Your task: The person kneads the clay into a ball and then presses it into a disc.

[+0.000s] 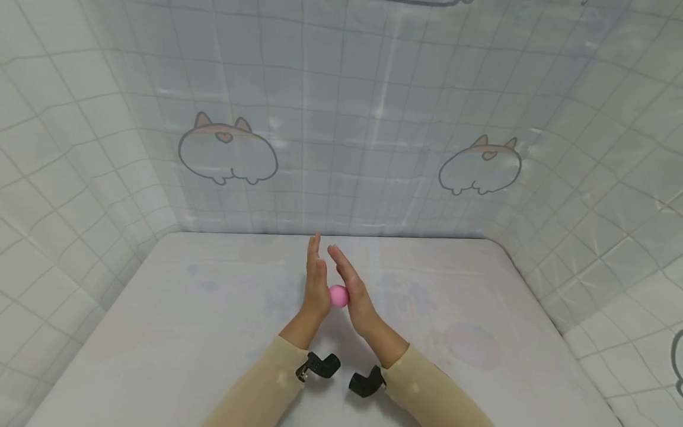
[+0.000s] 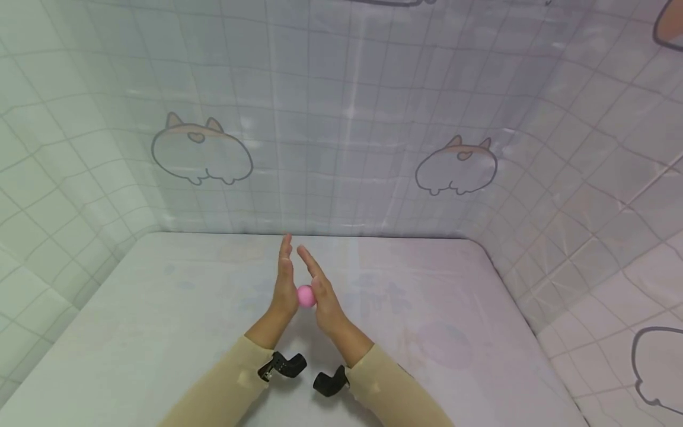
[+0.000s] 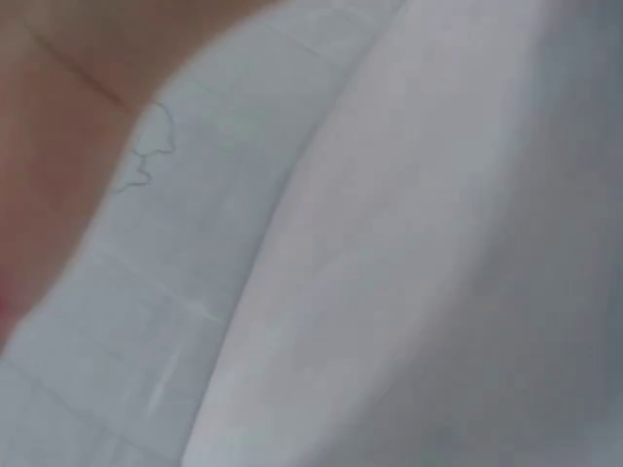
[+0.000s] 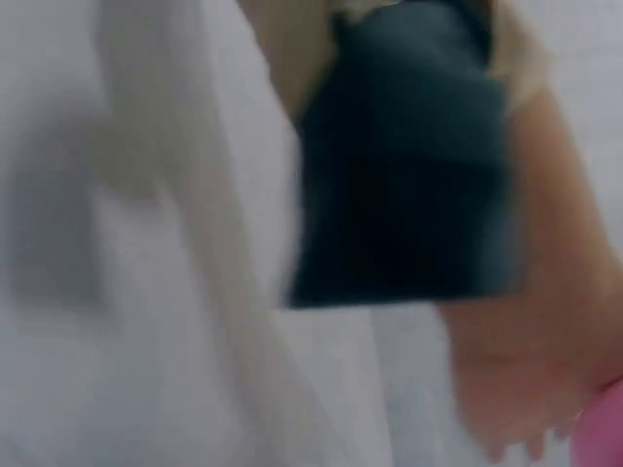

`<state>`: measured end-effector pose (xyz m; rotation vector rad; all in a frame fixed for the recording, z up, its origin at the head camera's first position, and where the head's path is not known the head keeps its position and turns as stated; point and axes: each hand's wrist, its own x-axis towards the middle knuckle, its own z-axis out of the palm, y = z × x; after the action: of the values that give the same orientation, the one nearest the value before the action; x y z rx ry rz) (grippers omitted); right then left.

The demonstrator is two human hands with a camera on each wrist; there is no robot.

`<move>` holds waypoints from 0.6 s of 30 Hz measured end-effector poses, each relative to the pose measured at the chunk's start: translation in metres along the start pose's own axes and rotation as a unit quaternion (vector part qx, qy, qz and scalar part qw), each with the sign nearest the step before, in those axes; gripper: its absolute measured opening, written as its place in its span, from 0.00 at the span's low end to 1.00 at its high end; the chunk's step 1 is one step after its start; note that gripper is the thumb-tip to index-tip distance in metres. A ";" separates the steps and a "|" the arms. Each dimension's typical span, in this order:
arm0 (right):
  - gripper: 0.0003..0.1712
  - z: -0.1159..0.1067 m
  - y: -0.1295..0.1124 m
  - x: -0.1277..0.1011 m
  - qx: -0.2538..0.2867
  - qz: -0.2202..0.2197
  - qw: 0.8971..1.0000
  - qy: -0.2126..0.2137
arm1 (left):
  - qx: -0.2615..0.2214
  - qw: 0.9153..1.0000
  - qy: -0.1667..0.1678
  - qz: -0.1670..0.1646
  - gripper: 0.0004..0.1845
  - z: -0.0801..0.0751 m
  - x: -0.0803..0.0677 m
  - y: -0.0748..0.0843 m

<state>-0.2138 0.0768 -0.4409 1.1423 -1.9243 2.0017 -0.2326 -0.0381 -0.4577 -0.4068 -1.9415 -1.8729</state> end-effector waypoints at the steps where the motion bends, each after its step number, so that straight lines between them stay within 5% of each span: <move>1: 0.49 0.000 -0.001 0.001 0.001 -0.002 1.000 0.006 | 0.008 1.000 -0.015 -0.009 0.45 -0.001 -0.001 -0.001; 5: 0.46 -0.003 -0.004 0.004 0.000 -0.005 0.999 0.037 | 0.043 0.994 -0.086 -0.043 0.46 0.000 -0.006 -0.004; 11: 0.45 -0.009 0.000 0.007 -0.027 0.013 0.997 0.075 | 0.045 0.984 -0.166 -0.053 0.50 0.004 -0.015 -0.001; 18: 0.46 -0.013 0.010 0.011 -0.064 0.053 0.992 0.091 | -0.051 0.976 -0.207 -0.049 0.44 0.005 -0.017 0.005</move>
<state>-0.2322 0.0829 -0.4408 0.8118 -2.0237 1.9246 -0.2157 -0.0320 -0.4617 -0.8013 -2.1619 -2.0863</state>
